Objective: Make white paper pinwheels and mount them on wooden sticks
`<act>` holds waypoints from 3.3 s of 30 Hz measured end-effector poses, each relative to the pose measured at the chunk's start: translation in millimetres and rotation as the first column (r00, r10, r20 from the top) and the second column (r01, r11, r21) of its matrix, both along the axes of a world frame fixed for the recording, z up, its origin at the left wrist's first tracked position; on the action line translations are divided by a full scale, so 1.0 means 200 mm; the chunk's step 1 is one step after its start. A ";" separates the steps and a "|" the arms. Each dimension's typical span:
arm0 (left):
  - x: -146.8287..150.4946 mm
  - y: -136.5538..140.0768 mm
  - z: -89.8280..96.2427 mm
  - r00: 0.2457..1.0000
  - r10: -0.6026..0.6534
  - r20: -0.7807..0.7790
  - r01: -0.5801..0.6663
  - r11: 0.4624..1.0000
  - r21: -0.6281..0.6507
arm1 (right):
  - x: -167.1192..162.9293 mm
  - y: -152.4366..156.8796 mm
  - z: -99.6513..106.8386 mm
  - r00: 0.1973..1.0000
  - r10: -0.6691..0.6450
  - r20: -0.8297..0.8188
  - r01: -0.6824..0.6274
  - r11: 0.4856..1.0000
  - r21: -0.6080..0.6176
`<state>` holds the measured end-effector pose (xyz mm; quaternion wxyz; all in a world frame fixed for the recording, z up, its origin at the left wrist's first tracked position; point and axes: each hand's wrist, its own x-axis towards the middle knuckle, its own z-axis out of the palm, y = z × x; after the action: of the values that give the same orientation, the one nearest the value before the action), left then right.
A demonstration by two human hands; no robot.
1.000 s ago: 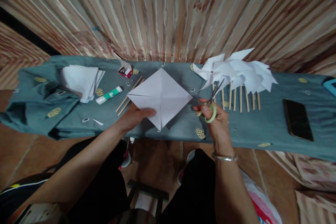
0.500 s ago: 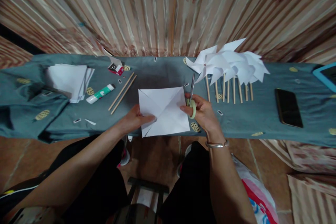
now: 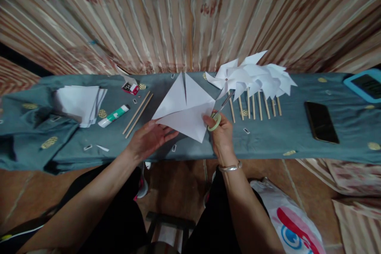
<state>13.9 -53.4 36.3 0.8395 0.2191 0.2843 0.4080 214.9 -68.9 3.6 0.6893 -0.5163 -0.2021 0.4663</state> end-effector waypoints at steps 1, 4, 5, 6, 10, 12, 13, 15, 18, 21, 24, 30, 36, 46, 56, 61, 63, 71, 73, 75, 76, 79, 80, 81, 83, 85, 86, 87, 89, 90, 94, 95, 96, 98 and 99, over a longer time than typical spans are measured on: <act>0.01 0.00 0.00 1.000 0.006 0.011 -0.006 1.000 -0.006 | -0.02 0.00 0.00 1.000 -0.015 -0.014 0.015 1.000 0.002; 0.02 0.00 0.01 0.998 0.049 0.044 -0.047 0.998 -0.042 | -0.05 0.02 0.00 0.998 -0.038 -0.044 0.038 0.999 0.005; 0.02 0.00 0.01 0.996 0.064 0.056 -0.061 0.997 -0.056 | -0.05 0.02 0.00 0.998 -0.040 -0.050 0.040 0.999 0.005; 0.02 0.01 0.01 0.995 0.079 0.067 -0.075 0.995 -0.068 | -0.06 0.03 0.00 0.998 -0.044 -0.055 0.044 0.999 0.004; 0.02 0.02 0.01 0.990 0.130 0.055 -0.125 0.989 -0.076 | -0.07 0.04 0.00 0.997 -0.045 -0.066 0.047 0.999 0.019; 0.04 0.01 0.01 0.991 0.133 0.008 -0.132 0.989 -0.066 | -0.09 0.04 0.00 0.998 -0.034 -0.059 0.037 0.998 0.043; 0.05 0.01 0.00 0.990 0.142 -0.023 -0.143 0.988 -0.060 | -0.10 0.04 0.00 0.999 -0.019 -0.050 0.022 0.998 0.052; 0.07 0.00 0.00 0.977 0.197 -0.088 -0.202 0.978 -0.051 | -0.13 0.04 0.00 1.000 0.017 -0.014 -0.016 0.998 0.053; 0.10 0.00 -0.02 0.925 0.334 -0.179 -0.353 0.932 -0.086 | -0.17 0.02 -0.01 0.995 0.076 0.071 -0.077 0.997 0.012; 0.08 0.02 -0.01 0.888 0.406 -0.217 -0.437 0.891 -0.125 | -0.18 0.00 -0.01 0.979 0.157 0.133 -0.156 0.988 -0.020; 0.05 0.05 0.01 0.875 0.442 -0.199 -0.466 0.879 -0.096 | -0.15 -0.04 0.01 0.920 0.303 0.247 -0.302 0.952 -0.045; -0.05 0.12 0.06 0.820 0.554 -0.143 -0.561 0.828 -0.005 | -0.09 -0.14 0.10 0.669 0.636 0.384 -0.607 0.766 -0.210; -0.10 0.16 0.07 0.799 0.589 -0.119 -0.592 0.806 0.017 | -0.13 -0.21 0.09 0.466 0.820 0.332 -0.787 0.556 -0.267; -0.06 0.12 0.05 0.838 0.529 -0.134 -0.530 0.847 0.030 | -0.15 -0.21 0.07 0.444 0.830 0.336 -0.803 0.536 -0.262; -0.02 0.12 0.05 0.837 0.528 -0.143 -0.532 0.847 0.017 | -0.14 -0.22 0.06 0.439 0.839 0.321 -0.802 0.527 -0.280; -0.02 0.12 0.05 0.834 0.535 -0.133 -0.538 0.843 0.019 | -0.14 -0.22 0.05 0.448 0.832 0.327 -0.800 0.536 -0.269; -0.03 0.12 0.04 0.838 0.532 -0.122 -0.533 0.846 0.022 | -0.14 -0.22 0.06 0.454 0.828 0.328 -0.798 0.542 -0.263; -0.03 0.11 0.04 0.842 0.520 -0.144 -0.521 0.853 0.032 | -0.15 -0.22 0.05 0.461 0.819 0.341 -0.789 0.555 -0.265; -0.03 0.11 0.05 0.842 0.519 -0.145 -0.520 0.853 0.035 | -0.14 -0.22 0.04 0.462 0.818 0.343 -0.791 0.555 -0.256; -0.03 0.11 0.05 0.840 0.521 -0.151 -0.523 0.852 0.033 | -0.14 -0.22 0.03 0.471 0.814 0.340 -0.789 0.561 -0.251; -0.03 0.11 0.05 0.838 0.523 -0.156 -0.525 0.850 0.031 | -0.14 -0.22 0.03 0.476 0.811 0.340 -0.786 0.566 -0.250; -0.04 0.11 0.06 0.834 0.525 -0.170 -0.529 0.848 0.029 | -0.15 -0.22 0.02 0.481 0.803 0.353 -0.775 0.577 -0.258; -0.04 0.11 0.05 0.832 0.527 -0.171 -0.530 0.847 0.031 | -0.15 -0.22 0.02 0.481 0.802 0.354 -0.772 0.579 -0.262; -0.04 0.11 0.05 0.832 0.528 -0.170 -0.531 0.847 0.033 | -0.15 -0.22 0.02 0.483 0.801 0.353 -0.770 0.581 -0.264; -0.04 0.11 0.05 0.833 0.528 -0.163 -0.530 0.847 0.035 | -0.16 -0.22 0.03 0.491 0.802 0.341 -0.767 0.583 -0.267; -0.04 0.11 0.04 0.833 0.530 -0.156 -0.532 0.846 0.033 | -0.16 -0.22 0.03 0.501 0.802 0.324 -0.764 0.586 -0.270; -0.04 0.11 0.04 0.835 0.529 -0.151 -0.531 0.847 0.030 | -0.16 -0.22 0.03 0.506 0.802 0.317 -0.762 0.588 -0.272; -0.04 0.11 0.04 0.838 0.527 -0.143 -0.529 0.848 0.025 | -0.16 -0.22 0.02 0.510 0.802 0.310 -0.760 0.589 -0.273; -0.04 0.12 0.04 0.838 0.530 -0.126 -0.533 0.846 0.011 | -0.16 -0.22 0.02 0.519 0.802 0.296 -0.759 0.591 -0.274; -0.04 0.12 0.04 0.839 0.531 -0.121 -0.535 0.845 0.003 | -0.16 -0.22 0.02 0.523 0.802 0.288 -0.759 0.592 -0.272; -0.04 0.12 0.04 0.837 0.534 -0.118 -0.538 0.843 -0.004 | -0.16 -0.22 0.01 0.537 0.797 0.277 -0.756 0.601 -0.261; -0.04 0.12 0.04 0.839 0.531 -0.118 -0.535 0.845 0.002 | -0.16 -0.22 0.01 0.540 0.794 0.279 -0.753 0.603 -0.262; -0.04 0.12 0.04 0.840 0.530 -0.119 -0.533 0.846 0.010 | -0.16 -0.22 0.02 0.542 0.793 0.279 -0.750 0.606 -0.265; -0.05 0.11 0.04 0.841 0.527 -0.121 -0.529 0.849 0.018 | -0.17 -0.22 0.02 0.553 0.788 0.272 -0.743 0.614 -0.268; -0.05 0.11 0.04 0.841 0.526 -0.123 -0.529 0.849 0.017 | -0.17 -0.22 0.02 0.559 0.785 0.267 -0.739 0.617 -0.269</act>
<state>4.7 -30.7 43.8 0.6778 0.1497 0.3882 0.6062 181.5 -113.6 7.3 0.3358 -0.4956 -0.4978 0.6275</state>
